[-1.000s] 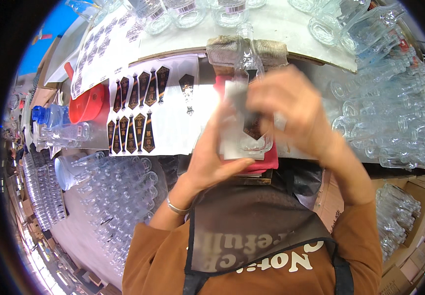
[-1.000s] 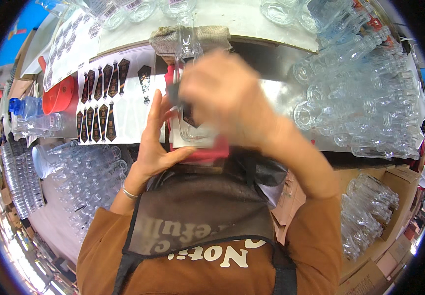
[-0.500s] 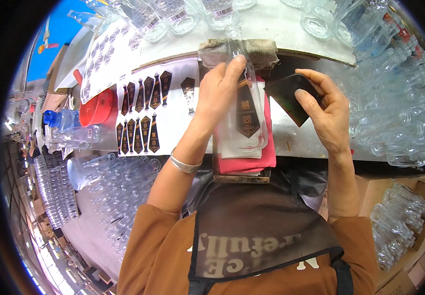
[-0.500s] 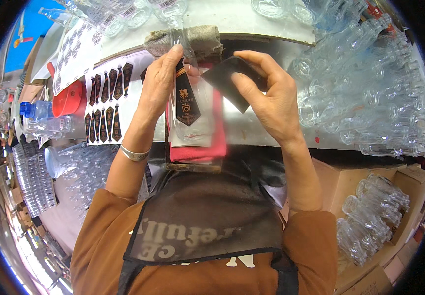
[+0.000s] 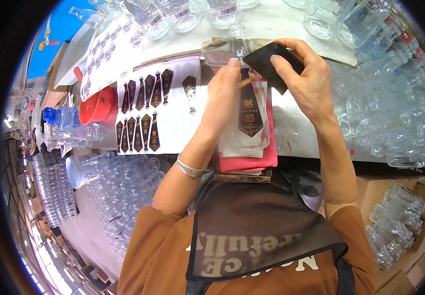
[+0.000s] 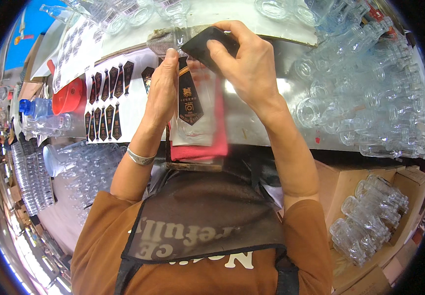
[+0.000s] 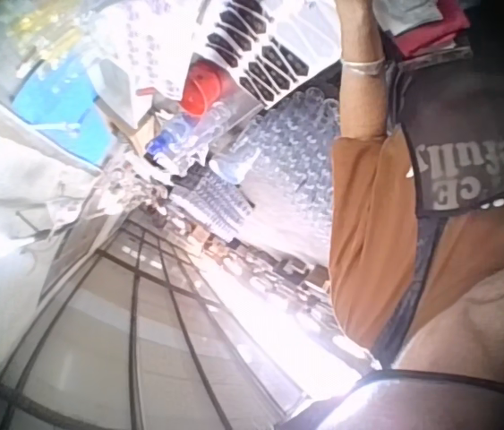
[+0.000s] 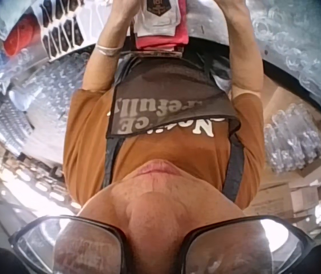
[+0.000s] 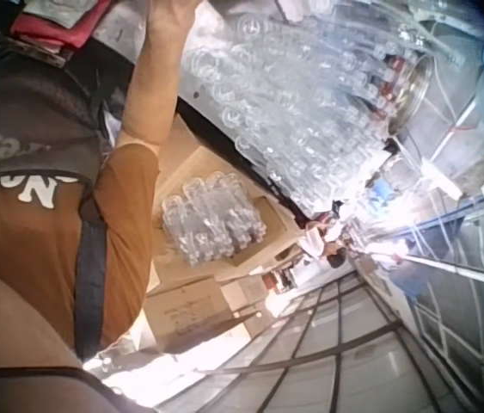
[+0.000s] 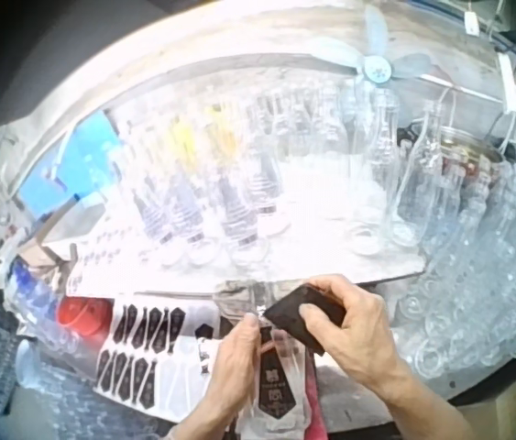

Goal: The person repeatedly picks up clear plastic bottles, applies a dark rectangular label to the front, smooths it with a black card, and places the labeled bottle aside. The process is repeated for multiple bottles in a consistent sequence.

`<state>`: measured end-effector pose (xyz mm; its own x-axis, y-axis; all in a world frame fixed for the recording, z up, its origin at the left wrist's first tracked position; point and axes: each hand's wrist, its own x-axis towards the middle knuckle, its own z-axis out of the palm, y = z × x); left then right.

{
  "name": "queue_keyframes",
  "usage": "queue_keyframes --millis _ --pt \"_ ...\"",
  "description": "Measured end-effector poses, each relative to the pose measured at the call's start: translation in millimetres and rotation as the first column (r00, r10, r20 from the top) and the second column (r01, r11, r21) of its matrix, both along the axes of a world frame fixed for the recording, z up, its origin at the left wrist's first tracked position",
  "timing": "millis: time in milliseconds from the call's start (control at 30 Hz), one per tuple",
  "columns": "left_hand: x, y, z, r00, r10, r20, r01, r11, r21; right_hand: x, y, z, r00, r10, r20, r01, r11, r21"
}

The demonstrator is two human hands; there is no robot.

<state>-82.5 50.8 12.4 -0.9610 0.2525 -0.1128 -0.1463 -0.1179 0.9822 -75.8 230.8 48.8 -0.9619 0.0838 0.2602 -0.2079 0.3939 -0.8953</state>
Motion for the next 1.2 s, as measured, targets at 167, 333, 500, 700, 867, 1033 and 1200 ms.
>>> queue_keyframes --millis 167,333,500,700,867,1033,1200 --pt "-8 -5 3 0.995 -0.038 0.091 0.043 0.997 -0.056 5 1 -1 1.0 -0.001 0.026 0.008 0.968 -0.252" --pt "-6 -1 5 1.0 0.005 0.023 0.0 0.983 -0.182 4 14 -10 0.97 0.185 0.155 -0.07 0.831 -0.552" --pt "-5 -3 -1 0.995 -0.015 0.095 0.011 0.999 0.046 -6 3 -11 0.857 0.386 0.342 -0.269 0.9 -0.344" --pt "2 0 3 0.999 0.028 -0.029 -0.031 0.996 -0.087 -24 -7 -11 0.866 0.275 0.417 -0.324 0.945 0.051" --pt "4 0 4 1.0 0.008 0.004 -0.008 1.0 -0.008 -22 -8 -14 0.84 0.35 0.414 -0.328 0.936 -0.126" --pt "6 1 8 0.995 -0.028 0.098 0.012 0.988 0.155 -29 -9 -4 0.79 0.37 0.49 -0.337 0.928 -0.157" --pt "3 1 1 1.0 -0.004 0.006 0.003 0.997 0.074 -34 -11 -4 0.782 0.397 0.48 -0.398 0.911 -0.105"
